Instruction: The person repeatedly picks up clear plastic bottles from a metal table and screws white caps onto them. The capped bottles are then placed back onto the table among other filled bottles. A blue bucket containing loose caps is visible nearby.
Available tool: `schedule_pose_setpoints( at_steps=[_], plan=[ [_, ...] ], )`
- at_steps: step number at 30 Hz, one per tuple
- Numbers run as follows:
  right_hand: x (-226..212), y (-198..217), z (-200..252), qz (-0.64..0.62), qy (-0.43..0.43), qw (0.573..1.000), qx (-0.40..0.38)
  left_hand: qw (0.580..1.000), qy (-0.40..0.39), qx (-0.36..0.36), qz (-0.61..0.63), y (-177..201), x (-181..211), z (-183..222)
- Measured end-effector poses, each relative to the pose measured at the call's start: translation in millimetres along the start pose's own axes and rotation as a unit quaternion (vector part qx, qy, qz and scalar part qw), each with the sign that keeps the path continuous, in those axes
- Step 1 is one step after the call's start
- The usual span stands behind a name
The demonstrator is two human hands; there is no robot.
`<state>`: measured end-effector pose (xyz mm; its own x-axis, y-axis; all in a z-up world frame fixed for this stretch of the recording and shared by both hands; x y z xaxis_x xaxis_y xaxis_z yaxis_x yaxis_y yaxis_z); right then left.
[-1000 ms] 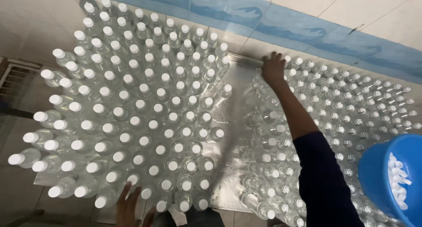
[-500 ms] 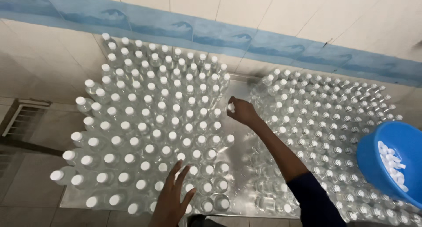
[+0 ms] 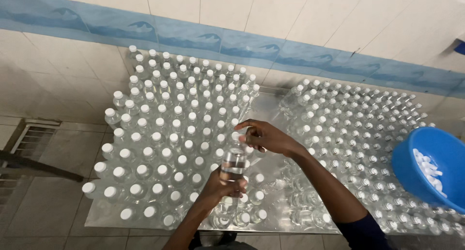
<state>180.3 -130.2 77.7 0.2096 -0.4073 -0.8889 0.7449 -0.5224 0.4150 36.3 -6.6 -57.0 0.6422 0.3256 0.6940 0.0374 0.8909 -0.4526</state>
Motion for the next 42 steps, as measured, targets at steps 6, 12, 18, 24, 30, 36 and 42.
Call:
schedule_pose_setpoints(
  at_steps=[6,12,18,24,30,36,42],
  plan=[
    [65,-5,14,0.09,-0.052,0.995,0.005,0.988,0.029,0.117,0.1,72,-47,-1],
    [61,-13,29,0.143,-0.044,0.989,0.01,0.983,0.063,0.121,0.124,84,-39,18],
    [38,-41,12,0.178,0.047,0.983,-0.022,0.994,0.038,0.076,0.071,75,-26,19],
    [15,-45,-2,0.311,0.169,0.931,-0.089,0.997,0.048,0.033,-0.043,69,-19,17],
    [18,-39,12,0.358,0.264,0.873,-0.198,0.98,0.018,-0.122,-0.155,68,-18,11],
    [51,-59,54,0.036,-0.054,0.986,-0.156,0.932,-0.073,-0.14,-0.325,31,26,47],
    [44,-58,109,0.26,0.004,0.965,-0.043,0.909,0.085,-0.17,-0.371,5,17,43]
  ],
)
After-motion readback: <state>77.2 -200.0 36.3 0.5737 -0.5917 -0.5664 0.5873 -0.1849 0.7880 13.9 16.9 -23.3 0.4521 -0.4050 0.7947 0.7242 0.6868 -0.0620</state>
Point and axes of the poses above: each hand's wrist, its own z-axis away from the middle knuckle, its own y-axis out of the back of the hand, x = y × z, the point moved 5 cm from there along -z, towards the middle knuckle, and after that the axes turned 14 degrees about y, right-handed, at the moved point
